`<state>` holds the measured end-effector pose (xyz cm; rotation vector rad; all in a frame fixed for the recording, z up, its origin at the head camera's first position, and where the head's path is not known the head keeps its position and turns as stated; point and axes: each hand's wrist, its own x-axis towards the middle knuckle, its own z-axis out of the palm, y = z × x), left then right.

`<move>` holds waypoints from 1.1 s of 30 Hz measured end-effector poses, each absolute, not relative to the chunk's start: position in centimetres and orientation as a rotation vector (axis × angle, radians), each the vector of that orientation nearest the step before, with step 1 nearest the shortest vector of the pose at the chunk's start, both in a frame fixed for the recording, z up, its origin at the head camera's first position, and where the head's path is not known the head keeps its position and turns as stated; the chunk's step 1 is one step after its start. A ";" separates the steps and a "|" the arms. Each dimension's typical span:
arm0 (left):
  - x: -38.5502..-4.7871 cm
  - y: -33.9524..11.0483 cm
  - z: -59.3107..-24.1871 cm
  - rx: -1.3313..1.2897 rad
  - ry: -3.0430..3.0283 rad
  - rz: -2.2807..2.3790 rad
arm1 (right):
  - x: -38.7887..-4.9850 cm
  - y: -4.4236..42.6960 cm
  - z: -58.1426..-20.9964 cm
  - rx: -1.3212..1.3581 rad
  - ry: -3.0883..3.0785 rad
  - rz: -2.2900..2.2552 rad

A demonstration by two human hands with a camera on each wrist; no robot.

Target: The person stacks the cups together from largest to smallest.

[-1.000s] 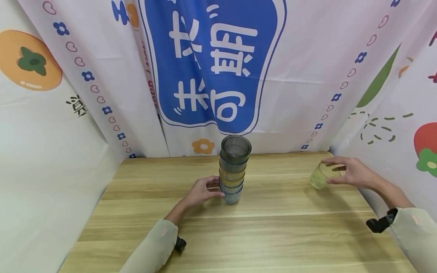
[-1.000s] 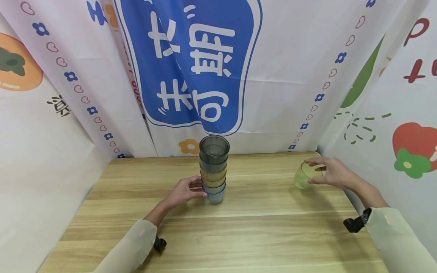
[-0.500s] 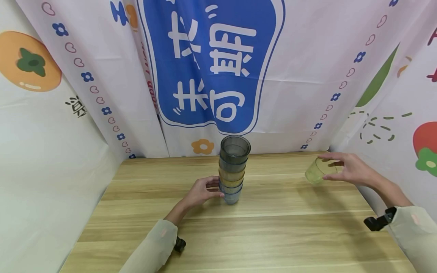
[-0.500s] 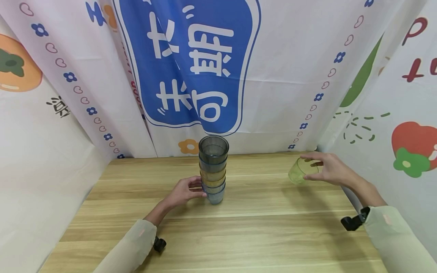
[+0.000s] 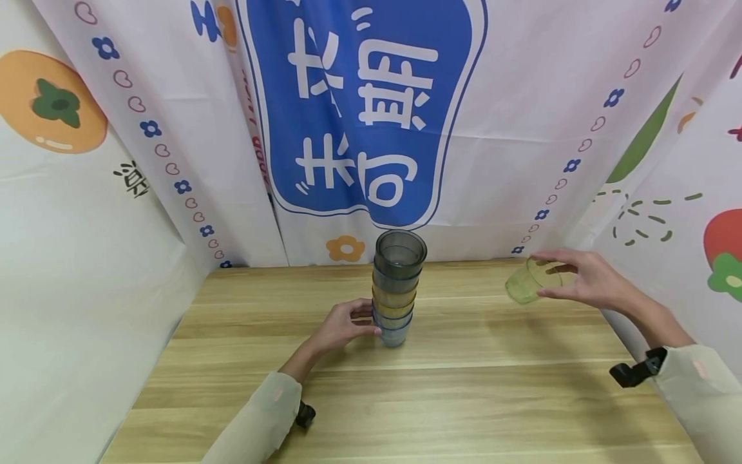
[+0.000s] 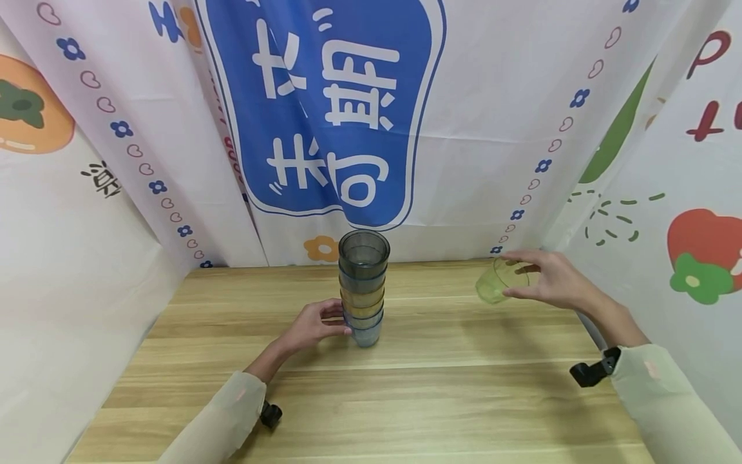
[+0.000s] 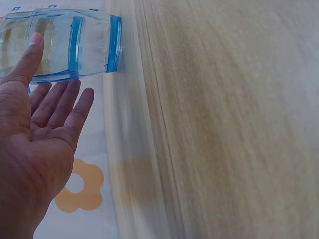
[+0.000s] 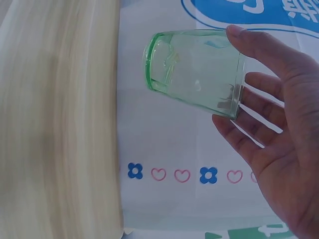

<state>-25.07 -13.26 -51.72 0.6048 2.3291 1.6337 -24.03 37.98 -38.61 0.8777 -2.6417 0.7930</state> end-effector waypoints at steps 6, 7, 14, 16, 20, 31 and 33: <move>-25.1 -13.3 -51.7 0.606 2.325 1.638 | -24.0 37.0 -37.8 0.860 -2.624 0.800; -25.1 -13.3 -51.7 0.608 2.325 1.638 | -24.0 36.8 -37.6 0.854 -2.621 0.808; -25.2 -13.2 -51.8 0.626 2.335 1.633 | -24.0 35.6 -36.5 0.887 -2.562 0.874; -25.2 -13.2 -51.8 0.626 2.333 1.637 | -24.0 35.3 -36.1 0.899 -2.549 0.881; -25.2 -13.2 -51.9 0.618 2.331 1.637 | -24.1 34.8 -35.6 0.924 -2.527 0.885; -25.3 -13.2 -52.0 0.636 2.320 1.654 | -24.4 33.2 -34.1 1.055 -2.391 0.923; -25.4 -13.2 -52.0 0.645 2.326 1.650 | -24.3 32.8 -33.8 1.073 -2.361 0.933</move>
